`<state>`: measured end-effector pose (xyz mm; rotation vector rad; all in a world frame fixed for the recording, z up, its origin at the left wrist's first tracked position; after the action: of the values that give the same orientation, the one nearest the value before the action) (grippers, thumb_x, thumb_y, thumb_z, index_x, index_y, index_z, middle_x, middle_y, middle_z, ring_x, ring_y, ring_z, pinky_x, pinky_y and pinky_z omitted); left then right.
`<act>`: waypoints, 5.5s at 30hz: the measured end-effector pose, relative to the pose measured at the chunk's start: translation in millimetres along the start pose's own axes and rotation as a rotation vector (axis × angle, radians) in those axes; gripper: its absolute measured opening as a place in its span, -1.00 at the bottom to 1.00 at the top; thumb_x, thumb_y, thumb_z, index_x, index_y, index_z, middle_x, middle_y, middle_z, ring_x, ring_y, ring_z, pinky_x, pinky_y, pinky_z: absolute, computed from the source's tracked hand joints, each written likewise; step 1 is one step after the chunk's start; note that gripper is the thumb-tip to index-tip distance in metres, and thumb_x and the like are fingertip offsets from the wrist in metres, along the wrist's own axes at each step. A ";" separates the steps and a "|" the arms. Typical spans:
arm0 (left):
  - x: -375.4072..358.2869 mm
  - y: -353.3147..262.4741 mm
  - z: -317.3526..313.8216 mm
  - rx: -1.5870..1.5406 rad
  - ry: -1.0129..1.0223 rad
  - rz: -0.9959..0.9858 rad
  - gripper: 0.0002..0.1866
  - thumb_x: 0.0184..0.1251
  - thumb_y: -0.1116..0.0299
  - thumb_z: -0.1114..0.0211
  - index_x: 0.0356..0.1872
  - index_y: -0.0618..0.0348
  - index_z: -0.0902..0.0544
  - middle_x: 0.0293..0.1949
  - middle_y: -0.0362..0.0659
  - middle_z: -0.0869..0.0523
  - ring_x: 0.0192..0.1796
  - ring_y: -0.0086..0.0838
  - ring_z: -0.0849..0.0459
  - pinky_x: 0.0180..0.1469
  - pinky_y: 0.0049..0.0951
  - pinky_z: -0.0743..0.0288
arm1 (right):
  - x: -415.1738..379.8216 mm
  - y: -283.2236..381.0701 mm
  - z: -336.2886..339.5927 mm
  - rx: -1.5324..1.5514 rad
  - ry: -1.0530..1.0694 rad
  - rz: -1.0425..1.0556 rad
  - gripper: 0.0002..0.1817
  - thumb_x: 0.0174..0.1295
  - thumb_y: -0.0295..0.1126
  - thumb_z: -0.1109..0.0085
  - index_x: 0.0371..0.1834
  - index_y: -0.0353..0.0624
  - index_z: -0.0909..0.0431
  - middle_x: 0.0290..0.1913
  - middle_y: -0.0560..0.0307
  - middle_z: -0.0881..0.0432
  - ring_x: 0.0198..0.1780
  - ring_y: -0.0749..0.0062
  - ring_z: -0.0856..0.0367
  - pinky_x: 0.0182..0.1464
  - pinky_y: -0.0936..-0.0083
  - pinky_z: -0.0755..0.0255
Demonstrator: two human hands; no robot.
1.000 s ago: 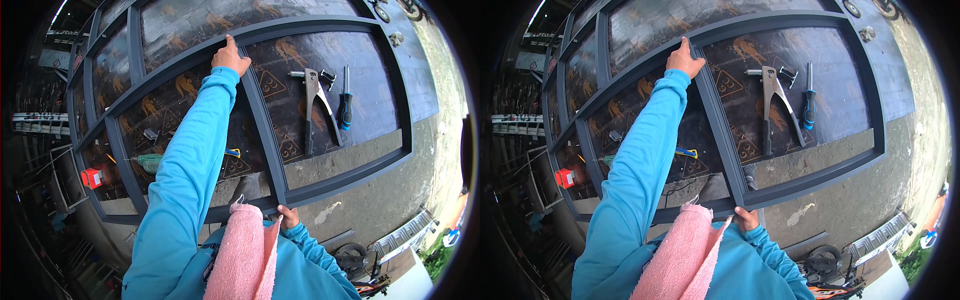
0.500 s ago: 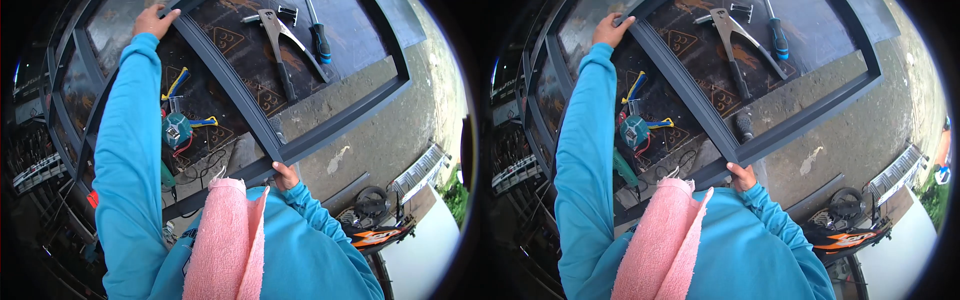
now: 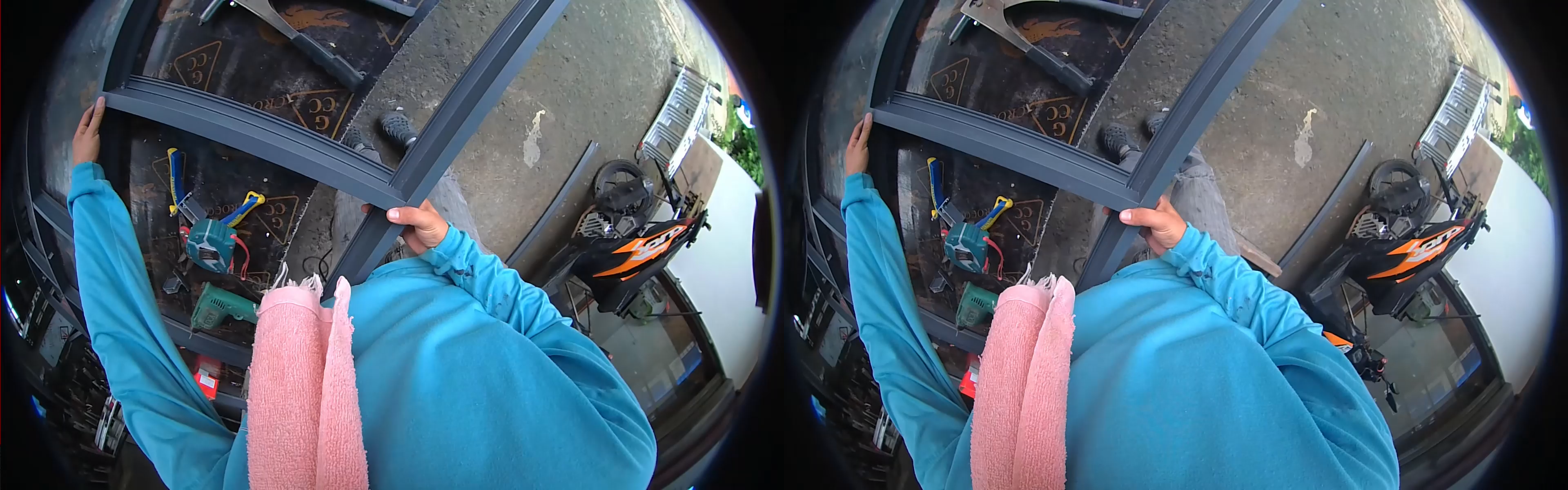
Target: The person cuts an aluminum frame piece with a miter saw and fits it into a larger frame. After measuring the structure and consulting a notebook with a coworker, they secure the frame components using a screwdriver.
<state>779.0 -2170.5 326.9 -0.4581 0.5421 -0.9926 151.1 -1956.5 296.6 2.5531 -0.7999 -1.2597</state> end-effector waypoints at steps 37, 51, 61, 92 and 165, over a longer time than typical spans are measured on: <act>35.5 31.6 11.7 0.584 0.095 -0.509 -0.56 0.43 0.50 0.05 0.24 -0.16 -0.54 0.19 -0.18 -0.55 0.26 -0.43 -0.46 0.30 -0.59 -0.18 | -6.9 2.3 -0.8 -0.356 -0.414 0.248 -0.31 -0.03 -0.32 -0.31 0.19 -0.28 -0.23 0.03 -0.05 -0.47 0.10 0.22 -0.44 0.14 0.35 -0.35; 3.5 1.6 5.2 0.038 -0.038 -0.046 -0.45 0.29 -0.06 -0.28 0.08 0.22 -0.63 0.01 -0.15 -0.63 0.07 -0.54 -0.50 0.21 -0.63 -0.22 | -0.6 5.6 -5.6 0.007 -0.287 0.305 -0.51 0.09 -0.33 -0.28 0.04 -0.29 -0.34 -0.16 0.05 -0.57 -0.20 0.44 -0.56 -0.10 0.45 -0.48; 2.6 -2.4 7.5 0.115 -0.098 0.016 -0.40 0.30 -0.13 -0.21 0.14 0.14 -0.60 0.12 -0.10 -0.63 0.20 -0.37 -0.51 0.28 -0.47 -0.23 | -2.0 1.0 -3.8 0.121 -0.472 0.296 -0.59 0.10 -0.22 -0.33 -0.12 -0.26 -0.48 -0.27 0.10 -0.60 -0.21 0.45 -0.57 -0.21 0.49 -0.48; -267.3 -144.1 -27.5 0.028 -0.293 -0.128 -0.35 -0.03 -0.09 -0.48 -0.03 0.17 -0.55 -0.10 -0.05 -0.55 0.00 -0.15 -0.53 0.08 -0.19 -0.39 | -66.3 174.6 18.0 -0.615 -0.511 0.745 -0.69 0.31 -0.31 -0.09 0.06 -0.17 -0.42 -0.13 0.21 -0.51 -0.09 0.53 -0.48 0.00 0.51 -0.39; -607.4 -358.7 -370.2 -0.587 -0.634 1.392 -0.54 0.27 -0.12 -0.15 -0.39 0.11 -0.69 -0.57 -0.01 -0.63 -0.44 -0.09 -0.65 -0.37 -0.18 -0.44 | 412.9 66.8 -482.5 -2.196 1.112 1.180 -0.56 0.20 -0.24 0.17 0.06 0.02 -0.62 -0.01 -0.10 -0.66 0.10 0.08 -0.61 0.21 0.30 -0.39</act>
<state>50.7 -1852.3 382.2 -0.7021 0.4142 0.6659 705.6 -2269.8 342.5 0.3189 -0.0971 0.1670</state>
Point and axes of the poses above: each hand's wrist, its own x-axis towards the middle knuckle, its own z-axis out of the back of the hand, y = z × x, the point moved 8 cm from there along x, towards the middle knuckle
